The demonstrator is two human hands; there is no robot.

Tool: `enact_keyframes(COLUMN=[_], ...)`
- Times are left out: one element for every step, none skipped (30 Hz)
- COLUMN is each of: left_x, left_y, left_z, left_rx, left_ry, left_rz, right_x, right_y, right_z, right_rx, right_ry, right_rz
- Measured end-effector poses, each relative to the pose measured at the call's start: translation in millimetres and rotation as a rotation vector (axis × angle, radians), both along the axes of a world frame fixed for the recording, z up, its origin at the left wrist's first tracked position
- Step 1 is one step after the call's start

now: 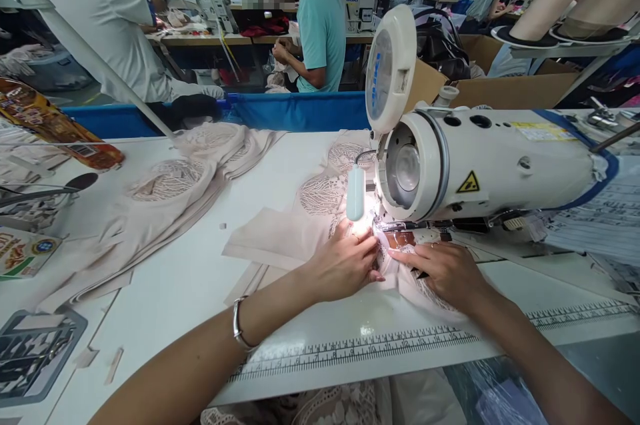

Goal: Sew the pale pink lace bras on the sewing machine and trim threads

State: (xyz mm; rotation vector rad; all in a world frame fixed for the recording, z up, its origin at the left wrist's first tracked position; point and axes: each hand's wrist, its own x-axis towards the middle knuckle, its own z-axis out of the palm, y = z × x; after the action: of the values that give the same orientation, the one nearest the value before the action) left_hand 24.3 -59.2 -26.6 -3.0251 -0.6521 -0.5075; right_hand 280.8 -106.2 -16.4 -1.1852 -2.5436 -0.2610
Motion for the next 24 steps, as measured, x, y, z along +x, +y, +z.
enact_keyframes(left_x=[0, 0, -1, -1, -2, -2, -3, -3, -3, -3, -3, -3, -3, -3, -3, -3, -3, -3, -2, -2, 0, 1, 3, 5], left_y=[0, 0, 0, 1, 1, 1, 1, 2, 2, 3, 3, 4, 5, 6, 7, 8, 7, 6, 5, 3, 1, 0, 0, 3], left_z=[-0.2, 0.1, 0.7, 1.6, 2.5, 3.4, 4.1, 4.6, 5.1, 5.6, 6.2, 7.1, 8.1, 9.1, 10.1, 10.7, 10.7, 10.2, 8.9, 7.2, 5.2, 3.4, 2.1, 1.6], left_rx=[-0.008, -0.014, -0.02, -0.025, -0.029, -0.031, -0.031, -0.032, -0.034, -0.036, -0.04, -0.044, -0.05, -0.056, -0.062, -0.067, -0.07, -0.07, -0.067, -0.06, -0.05, -0.04, -0.039, -0.049], left_ry=[0.0, 0.001, 0.005, 0.01, 0.015, 0.019, 0.018, 0.017, 0.018, 0.018, 0.019, 0.024, 0.032, 0.04, 0.046, 0.053, 0.057, 0.058, 0.054, 0.046, 0.034, 0.02, 0.006, -0.015], left_rz=[0.001, 0.008, 0.018, 0.029, 0.038, 0.045, 0.051, 0.056, 0.062, 0.07, 0.079, 0.09, 0.101, 0.113, 0.124, 0.133, 0.142, 0.151, 0.16, 0.17, 0.178, 0.182, 0.189, 0.216], right_x=[-1, -2, -3, -4, -5, -5, -6, -7, -7, -8, -9, -9, -9, -9, -9, -9, -9, -9, -8, -8, -6, -5, -2, 2], right_y=[1, 2, 3, 4, 6, 7, 8, 10, 11, 13, 14, 16, 18, 19, 21, 22, 23, 25, 26, 26, 27, 27, 26, 25], right_z=[0.4, 0.8, 1.3, 1.7, 2.1, 2.3, 2.4, 2.4, 2.3, 2.1, 1.8, 1.5, 0.9, 0.2, -0.7, -2.0, -3.5, -5.3, -7.2, -9.2, -10.9, -12.3, -12.9, -12.8], right_rx=[-0.009, -0.022, -0.04, -0.063, -0.09, -0.118, -0.144, -0.167, -0.188, -0.207, -0.222, -0.239, -0.259, -0.279, -0.297, -0.313, -0.322, -0.326, -0.324, -0.322, -0.312, -0.285, -0.242, -0.186], right_ry=[-0.001, -0.003, -0.007, -0.016, -0.027, -0.041, -0.055, -0.066, -0.073, -0.075, -0.066, -0.053, -0.038, -0.024, -0.013, -0.008, -0.005, -0.005, -0.005, -0.006, -0.009, -0.014, -0.024, -0.036], right_rz=[-0.01, -0.024, -0.038, -0.056, -0.077, -0.102, -0.128, -0.153, -0.173, -0.187, -0.196, -0.201, -0.202, -0.205, -0.212, -0.221, -0.232, -0.243, -0.248, -0.245, -0.24, -0.242, -0.262, -0.3])
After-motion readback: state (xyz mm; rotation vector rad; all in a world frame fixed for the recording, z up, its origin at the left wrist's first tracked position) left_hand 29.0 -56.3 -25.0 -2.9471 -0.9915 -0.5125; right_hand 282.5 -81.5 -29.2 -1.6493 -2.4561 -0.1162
